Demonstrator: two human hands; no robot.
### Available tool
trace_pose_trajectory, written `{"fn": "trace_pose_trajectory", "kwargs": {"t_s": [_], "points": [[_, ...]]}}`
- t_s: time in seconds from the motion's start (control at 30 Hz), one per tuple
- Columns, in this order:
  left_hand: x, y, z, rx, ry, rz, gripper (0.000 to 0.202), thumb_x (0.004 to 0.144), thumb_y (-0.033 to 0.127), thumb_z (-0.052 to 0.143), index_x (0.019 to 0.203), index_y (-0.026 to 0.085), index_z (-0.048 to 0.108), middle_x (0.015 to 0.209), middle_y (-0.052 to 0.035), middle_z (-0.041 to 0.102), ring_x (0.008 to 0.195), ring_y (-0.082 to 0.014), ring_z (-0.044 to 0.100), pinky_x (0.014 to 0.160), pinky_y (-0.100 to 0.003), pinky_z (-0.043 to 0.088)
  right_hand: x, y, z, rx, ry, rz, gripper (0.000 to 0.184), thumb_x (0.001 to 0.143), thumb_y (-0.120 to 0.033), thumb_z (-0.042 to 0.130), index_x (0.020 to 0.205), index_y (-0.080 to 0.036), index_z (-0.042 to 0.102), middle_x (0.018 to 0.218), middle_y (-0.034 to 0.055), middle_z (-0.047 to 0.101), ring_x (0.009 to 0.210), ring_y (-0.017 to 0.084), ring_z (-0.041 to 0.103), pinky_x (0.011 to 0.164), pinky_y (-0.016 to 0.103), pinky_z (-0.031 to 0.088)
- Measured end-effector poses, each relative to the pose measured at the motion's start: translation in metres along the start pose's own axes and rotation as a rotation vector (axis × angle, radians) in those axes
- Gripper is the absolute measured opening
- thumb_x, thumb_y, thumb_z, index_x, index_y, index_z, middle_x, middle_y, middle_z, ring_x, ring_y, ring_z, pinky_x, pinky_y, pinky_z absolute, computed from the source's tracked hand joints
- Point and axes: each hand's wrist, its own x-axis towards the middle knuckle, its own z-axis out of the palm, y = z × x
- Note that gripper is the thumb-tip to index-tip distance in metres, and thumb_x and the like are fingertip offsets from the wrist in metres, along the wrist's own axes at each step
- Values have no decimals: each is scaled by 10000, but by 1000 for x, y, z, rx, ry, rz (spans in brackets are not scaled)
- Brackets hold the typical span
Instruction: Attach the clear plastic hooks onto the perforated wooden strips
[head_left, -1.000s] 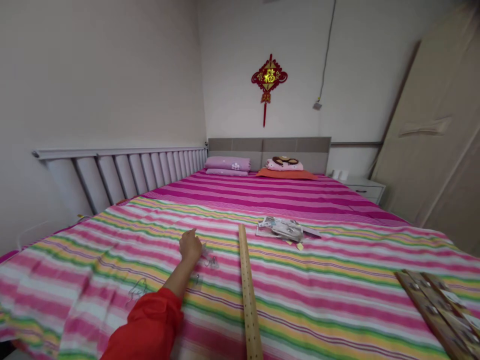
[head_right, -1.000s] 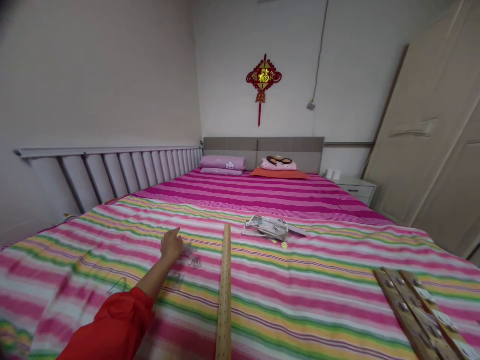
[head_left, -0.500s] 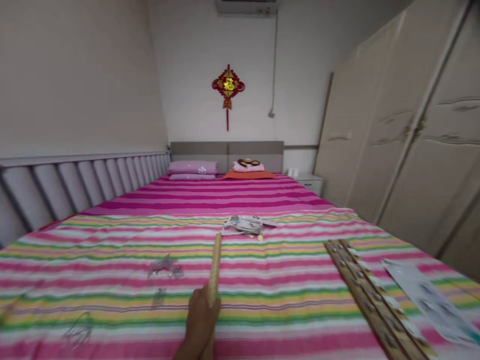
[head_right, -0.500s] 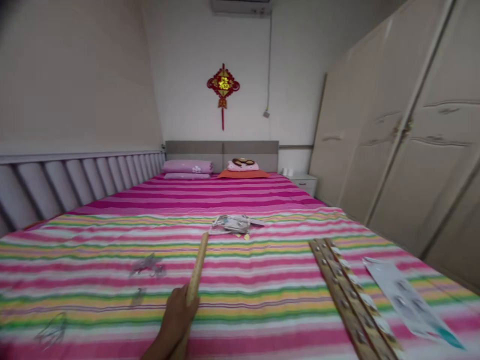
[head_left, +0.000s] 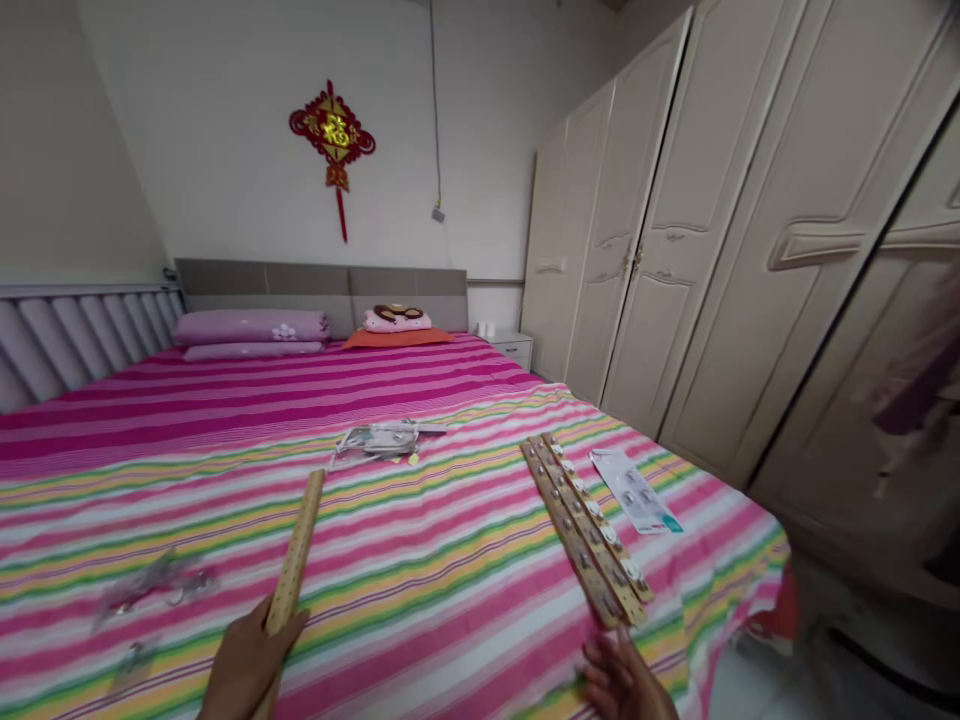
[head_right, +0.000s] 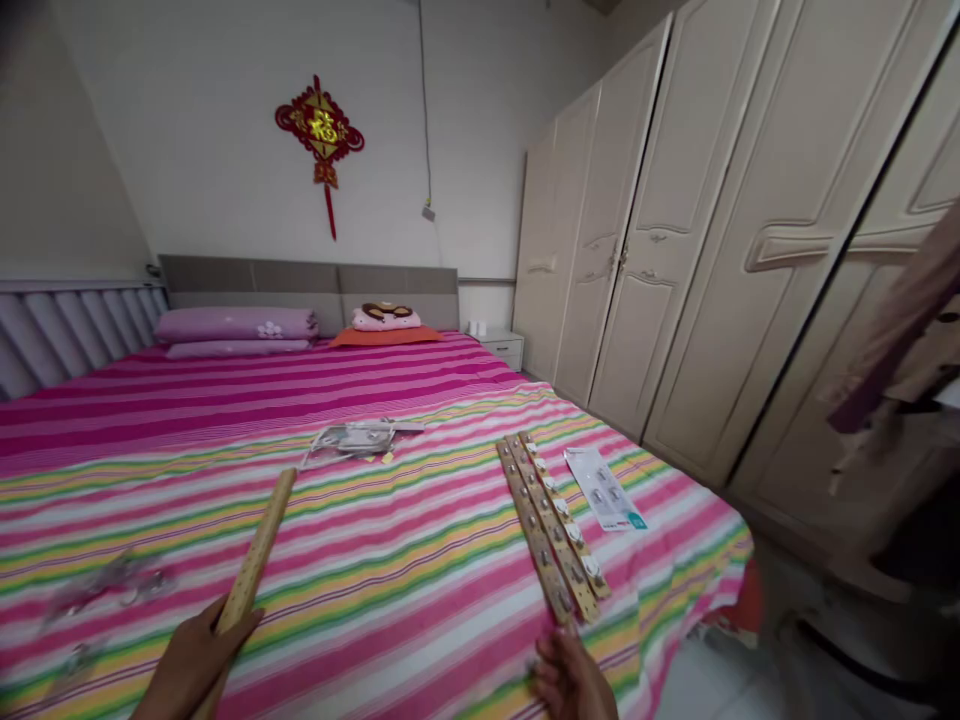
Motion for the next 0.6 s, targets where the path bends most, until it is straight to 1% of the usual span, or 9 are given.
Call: {"fn": "trace_pose_trajectory", "kwargs": {"t_s": [0.07,0.17,0.23,0.33,0.43,0.5,0.6], "points": [[-4,5,-4,-42,7,-1,544,590,649,518,848,184,634,622,-52,672,665,-315,653,598,-360,475,7,-15,-2,74,-3,4,425,489,-410,867,769,-162,663,740,59,767,669,197,721,586,262,590],[-10,9,-8,-123,3,-21,598,560,654,570,898,167,645,668,-62,700,699,-322,665,615,-361,496,12,-24,1,181,-65,31,404,452,-351,888,726,-160,661,778,88,776,746,217,734,660,271,608],[-13,11,-11,-191,-12,-53,646,551,643,592,966,150,645,762,-80,726,751,-322,677,640,-353,514,15,-22,1,239,-116,50,351,479,-308,882,710,-160,663,805,96,777,790,217,734,702,270,612],[-16,12,-14,-261,-27,-73,674,561,624,598,1034,145,632,900,-94,738,853,-321,680,714,-346,533,23,-14,-3,267,-202,109,247,580,-256,836,734,-153,673,854,96,770,870,210,723,737,264,614],[-17,10,-13,-288,-26,-57,643,584,610,595,1041,158,630,936,-83,740,905,-319,676,761,-344,538,36,-6,-5,277,-247,156,193,642,-191,794,783,-145,671,852,84,756,834,190,720,693,255,622],[-16,7,-11,-298,-12,-38,612,587,600,602,1014,164,638,918,-78,745,907,-323,678,766,-348,541,46,-3,-3,291,-274,165,176,668,-172,774,803,-150,663,814,63,740,758,170,714,644,251,621],[-15,1,-8,-329,13,5,578,581,582,619,984,168,648,927,-75,749,927,-330,674,794,-359,537,57,0,1,295,-353,184,167,677,-155,768,791,-157,646,730,25,697,640,132,676,564,223,597]]}}
